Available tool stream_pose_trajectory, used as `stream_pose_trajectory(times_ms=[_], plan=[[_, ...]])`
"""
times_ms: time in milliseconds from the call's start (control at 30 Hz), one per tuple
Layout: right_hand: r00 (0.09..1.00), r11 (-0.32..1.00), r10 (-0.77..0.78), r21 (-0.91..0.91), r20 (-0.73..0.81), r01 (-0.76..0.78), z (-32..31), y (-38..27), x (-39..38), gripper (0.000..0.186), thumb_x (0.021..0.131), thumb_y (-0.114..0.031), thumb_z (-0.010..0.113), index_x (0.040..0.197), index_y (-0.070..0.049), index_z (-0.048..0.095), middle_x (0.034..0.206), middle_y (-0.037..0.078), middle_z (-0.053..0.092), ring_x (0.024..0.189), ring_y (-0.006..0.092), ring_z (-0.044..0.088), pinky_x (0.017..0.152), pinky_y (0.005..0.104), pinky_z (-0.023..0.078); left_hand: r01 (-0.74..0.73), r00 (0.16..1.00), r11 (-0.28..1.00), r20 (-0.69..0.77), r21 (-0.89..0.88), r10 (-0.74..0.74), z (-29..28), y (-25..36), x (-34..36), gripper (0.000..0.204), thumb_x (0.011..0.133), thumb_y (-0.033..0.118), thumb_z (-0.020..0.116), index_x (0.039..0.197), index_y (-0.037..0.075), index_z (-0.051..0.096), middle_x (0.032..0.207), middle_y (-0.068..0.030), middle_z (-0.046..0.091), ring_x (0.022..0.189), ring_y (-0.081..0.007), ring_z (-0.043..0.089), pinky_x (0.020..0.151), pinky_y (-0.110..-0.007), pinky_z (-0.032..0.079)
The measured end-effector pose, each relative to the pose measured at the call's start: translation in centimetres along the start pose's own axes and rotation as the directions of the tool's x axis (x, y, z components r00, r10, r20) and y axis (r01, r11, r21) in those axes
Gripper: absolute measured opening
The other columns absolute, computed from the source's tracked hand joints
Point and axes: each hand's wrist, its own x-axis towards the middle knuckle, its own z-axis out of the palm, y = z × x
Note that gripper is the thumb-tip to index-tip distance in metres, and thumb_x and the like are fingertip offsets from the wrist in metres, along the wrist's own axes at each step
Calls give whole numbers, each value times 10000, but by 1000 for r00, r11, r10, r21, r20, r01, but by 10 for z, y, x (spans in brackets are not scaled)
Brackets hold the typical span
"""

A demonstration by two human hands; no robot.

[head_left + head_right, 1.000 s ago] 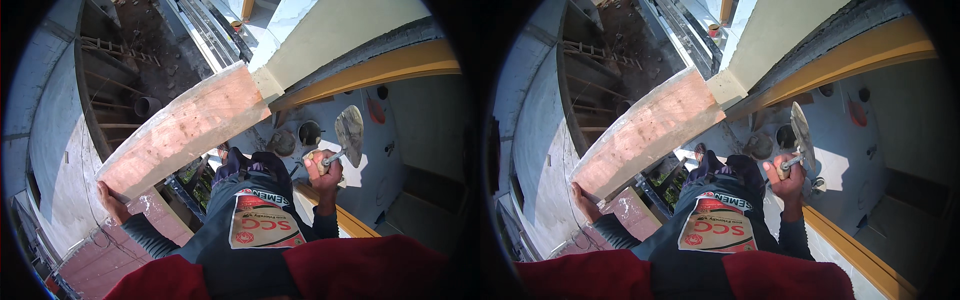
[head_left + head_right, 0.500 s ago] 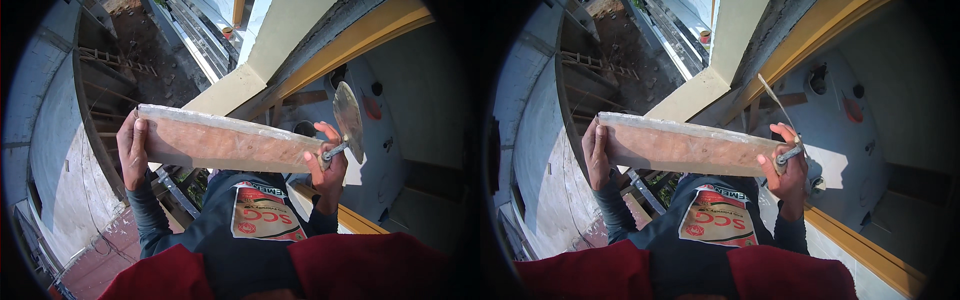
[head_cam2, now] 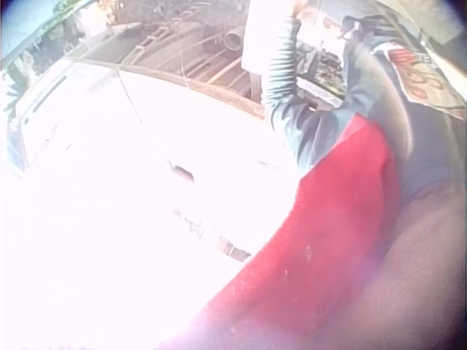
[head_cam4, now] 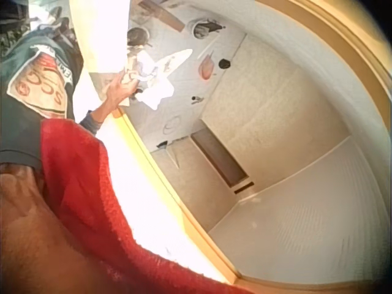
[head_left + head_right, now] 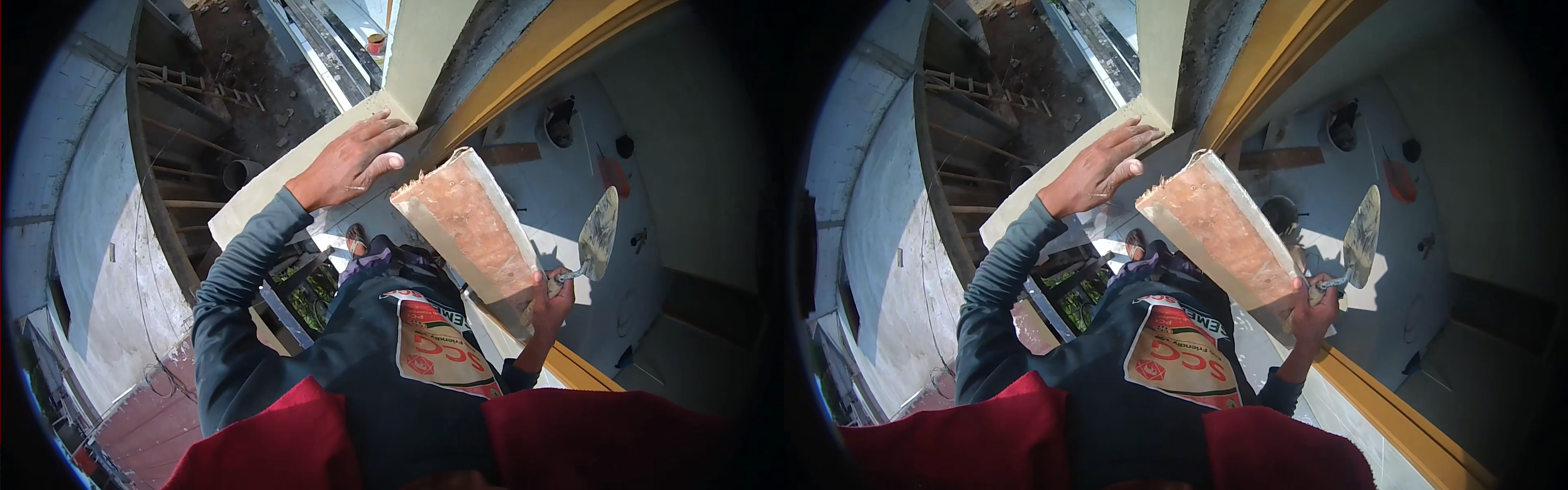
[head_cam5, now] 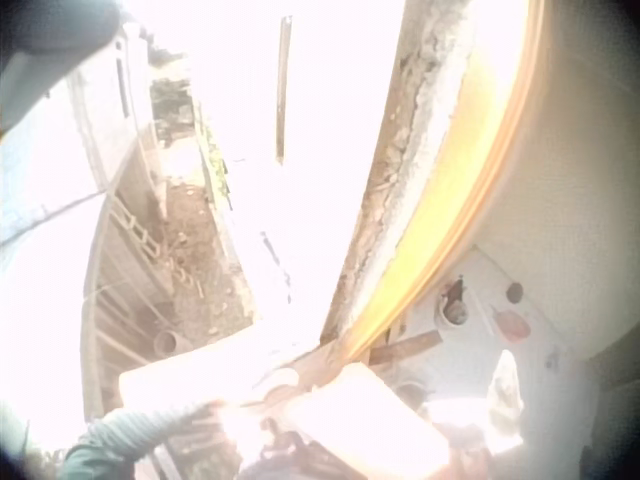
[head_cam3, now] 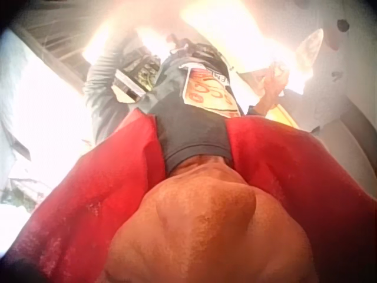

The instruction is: The person applies mortar to the side of a window frame using a trowel and a hawk, then uses a wooden board to level and shape the mortar along the corner.

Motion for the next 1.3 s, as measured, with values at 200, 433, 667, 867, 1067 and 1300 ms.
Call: stream_pose_trajectory(times_ms=[200, 433, 667, 867, 1067, 1300], plan=[[997, 1000, 11, 3, -80, -10, -9, 11, -13, 275, 909, -192, 764, 933, -60, 524, 831, -25, 497, 760, 84, 441, 709, 235, 400, -180, 935, 920, 352, 349, 49, 9, -70, -12, 731, 1012, 613, 297, 1564, 135, 329, 1651, -126, 219, 1535, -347, 144, 1238, -527, 94], [989, 998, 67, 5, -129, -67, -5, 18, -26, 313, 898, -222, 783, 940, -48, 526, 845, -14, 509, 767, 91, 457, 707, 239, 415, 65, 996, 850, 14, 522, -85, -6, -80, -15, 748, 977, 664, 338, 1576, 215, 325, 1675, -116, 136, 1543, -377, 60, 1215, -595, 55], [989, 996, 88, 9, -115, -88, -6, 14, -25, 334, 892, -255, 790, 942, -46, 534, 858, -9, 514, 777, 106, 473, 726, 257, 431, 251, 967, 773, -184, 583, -175, 10, -107, -5, 693, 983, 640, 389, 1551, 243, 391, 1681, -121, 102, 1541, -400, 58, 1186, -646, 59], [989, 996, 75, -47, -127, -81, -4, 16, -25, 343, 884, -246, 799, 982, -35, 548, 882, 11, 540, 816, 122, 497, 777, 272, 445, 21, 999, 855, 18, 519, -35, 17, -79, -1, 638, 980, 680, 324, 1526, 362, 411, 1677, -123, 106, 1537, -413, 54, 1182, -662, 55], [990, 999, -15, -50, -138, 8, -2, 13, -25, 352, 891, -291, 788, 921, -37, 546, 818, -16, 515, 758, 110, 468, 708, 273, 419, 75, 992, 849, -127, 523, -9, 38, -66, 15, 697, 960, 683, 394, 1443, 207, 555, 1656, -133, 206, 1531, -400, 122, 1198, -620, 110], [990, 999, 22, 37, -136, -17, 5, 11, -28, 347, 885, -284, 794, 930, -39, 554, 846, 3, 555, 785, 117, 499, 737, 276, 438, 13, 993, 908, 99, 419, -61, 41, -52, -5, 723, 974, 691, 301, 1537, 250, 409, 1664, -128, 158, 1533, -414, 75, 1203, -629, 53]])
